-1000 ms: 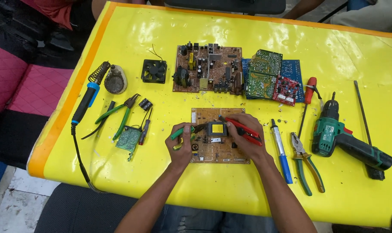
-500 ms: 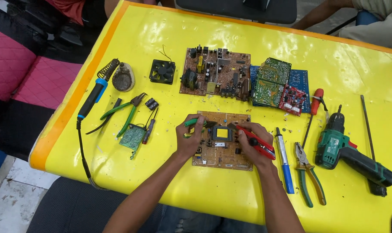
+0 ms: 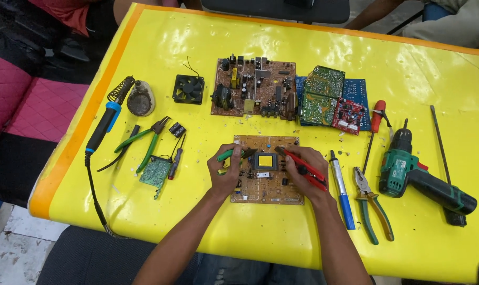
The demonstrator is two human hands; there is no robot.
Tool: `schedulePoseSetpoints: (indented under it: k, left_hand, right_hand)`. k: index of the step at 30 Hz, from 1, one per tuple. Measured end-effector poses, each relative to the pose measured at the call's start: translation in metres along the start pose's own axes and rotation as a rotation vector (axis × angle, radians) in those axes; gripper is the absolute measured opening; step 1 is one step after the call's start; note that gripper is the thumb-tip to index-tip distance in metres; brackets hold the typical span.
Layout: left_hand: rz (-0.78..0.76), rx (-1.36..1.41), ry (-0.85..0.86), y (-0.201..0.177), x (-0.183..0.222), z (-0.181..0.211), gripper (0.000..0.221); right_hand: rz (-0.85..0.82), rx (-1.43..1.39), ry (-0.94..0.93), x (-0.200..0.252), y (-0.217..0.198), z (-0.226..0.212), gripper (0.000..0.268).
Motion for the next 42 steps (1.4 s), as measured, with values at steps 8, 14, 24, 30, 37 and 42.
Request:
schedulePoseSetpoints:
  k: [8,14,24,30,37,42]
  left_hand:
    - [0.016,-0.028,0.008,-0.003,-0.001,0.001,0.022]
    - [0.048,-0.042,0.002,-0.007,0.001,-0.003,0.022]
    - [0.027,-0.041,-0.031,-0.004,0.002,-0.008,0.022]
    - [0.035,-0.042,-0.049,-0.007,0.002,-0.003,0.024]
    - [0.05,-0.069,-0.012,-0.004,0.006,-0.003,0.021]
    - [0.036,-0.073,-0.001,-0.006,0.002,-0.001,0.023]
  right_hand:
    - [0.016,0.026,0.002,-0.003,-0.005,-0.008,0.015]
    - [0.018,0.04,-0.013,-0.002,-0.007,-0.012,0.015]
    - [0.036,0.054,-0.006,0.001,-0.008,-0.001,0.014]
    - [0.065,0.013,0.046,0.002,-0.006,-0.003,0.012]
    - [0.095,0.048,0.026,0.003,-0.005,-0.007,0.014]
    - [0.1,0.066,0.047,0.003,-0.006,-0.006,0.013]
Point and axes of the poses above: each hand's wrist, its own x-axis away from the middle knuckle, its own y-axis out of the palm, z = x × y, the point moved 6 cm from there along -x, towards the middle knuckle, and after that the axes turned 10 degrees about -x, right-handed, at the moved point
